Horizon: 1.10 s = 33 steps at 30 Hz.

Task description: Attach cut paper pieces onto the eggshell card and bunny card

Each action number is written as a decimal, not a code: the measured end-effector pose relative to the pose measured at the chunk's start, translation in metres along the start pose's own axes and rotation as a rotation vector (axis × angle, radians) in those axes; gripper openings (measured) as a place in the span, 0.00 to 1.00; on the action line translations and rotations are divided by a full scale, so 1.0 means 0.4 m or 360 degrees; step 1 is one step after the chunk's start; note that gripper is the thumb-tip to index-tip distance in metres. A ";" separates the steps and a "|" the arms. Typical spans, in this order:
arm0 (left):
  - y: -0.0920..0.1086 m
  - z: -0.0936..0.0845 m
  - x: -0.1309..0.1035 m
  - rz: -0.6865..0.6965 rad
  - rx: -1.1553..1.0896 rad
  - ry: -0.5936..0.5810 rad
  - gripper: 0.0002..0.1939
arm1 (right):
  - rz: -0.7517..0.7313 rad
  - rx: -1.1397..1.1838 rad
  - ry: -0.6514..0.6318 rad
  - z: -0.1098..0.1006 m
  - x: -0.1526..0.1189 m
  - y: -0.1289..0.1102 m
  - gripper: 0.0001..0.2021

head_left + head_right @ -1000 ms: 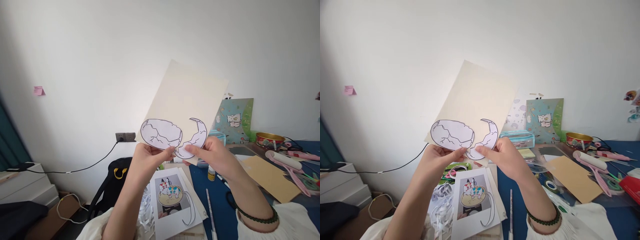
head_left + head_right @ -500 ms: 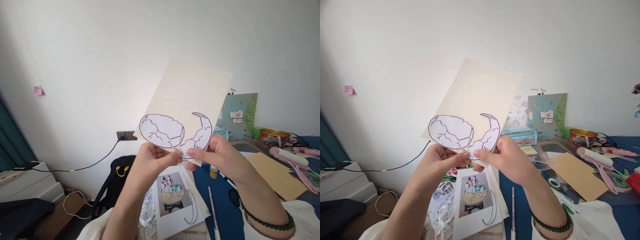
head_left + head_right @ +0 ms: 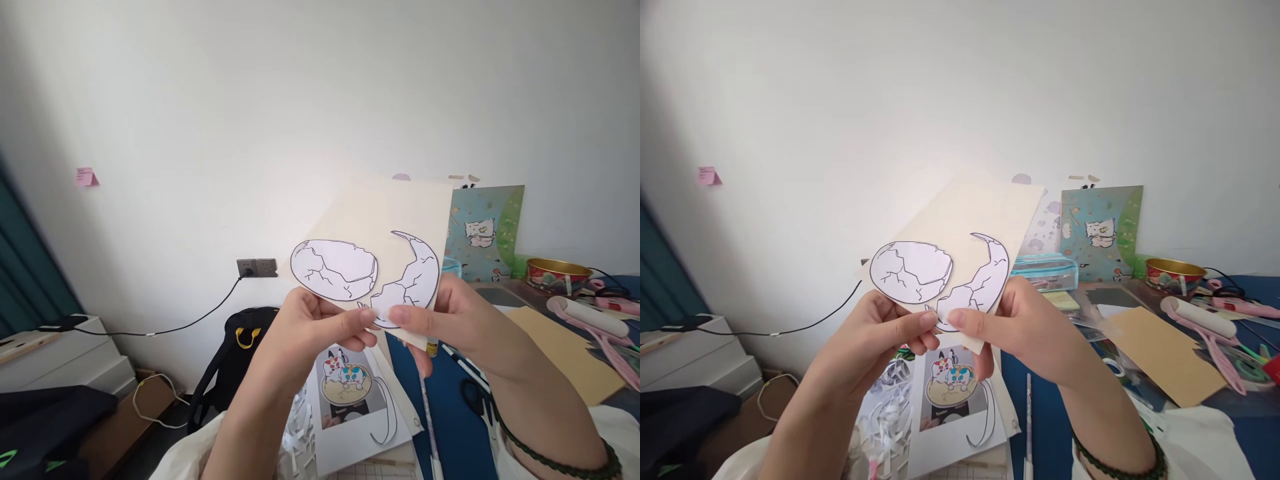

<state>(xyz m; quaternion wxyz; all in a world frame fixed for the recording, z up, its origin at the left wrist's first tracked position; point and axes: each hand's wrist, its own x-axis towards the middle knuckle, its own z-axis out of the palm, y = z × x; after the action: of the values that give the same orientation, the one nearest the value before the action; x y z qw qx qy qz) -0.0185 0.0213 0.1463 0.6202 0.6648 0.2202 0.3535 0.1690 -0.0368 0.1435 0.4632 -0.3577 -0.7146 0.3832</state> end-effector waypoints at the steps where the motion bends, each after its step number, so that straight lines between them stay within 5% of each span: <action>1: 0.000 0.000 0.000 -0.0008 -0.0015 -0.0011 0.04 | -0.0003 0.0017 -0.0007 0.000 -0.001 0.001 0.20; 17: 0.005 0.016 -0.001 0.0168 -0.0100 -0.0067 0.02 | -0.0041 0.0108 -0.0104 -0.001 0.004 0.003 0.23; 26: 0.001 0.018 0.001 0.0173 0.0027 -0.0004 0.07 | 0.0142 -0.0051 -0.0002 -0.002 0.010 0.005 0.23; 33: 0.005 0.013 -0.005 0.0083 0.0101 0.0011 0.06 | 0.0178 -0.0008 -0.0044 -0.029 0.002 0.019 0.09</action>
<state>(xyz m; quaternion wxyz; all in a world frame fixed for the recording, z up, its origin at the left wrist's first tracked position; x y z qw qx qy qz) -0.0163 0.0159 0.1481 0.5887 0.6884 0.2161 0.3645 0.1807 -0.0301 0.1404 0.4303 -0.3928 -0.7008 0.4116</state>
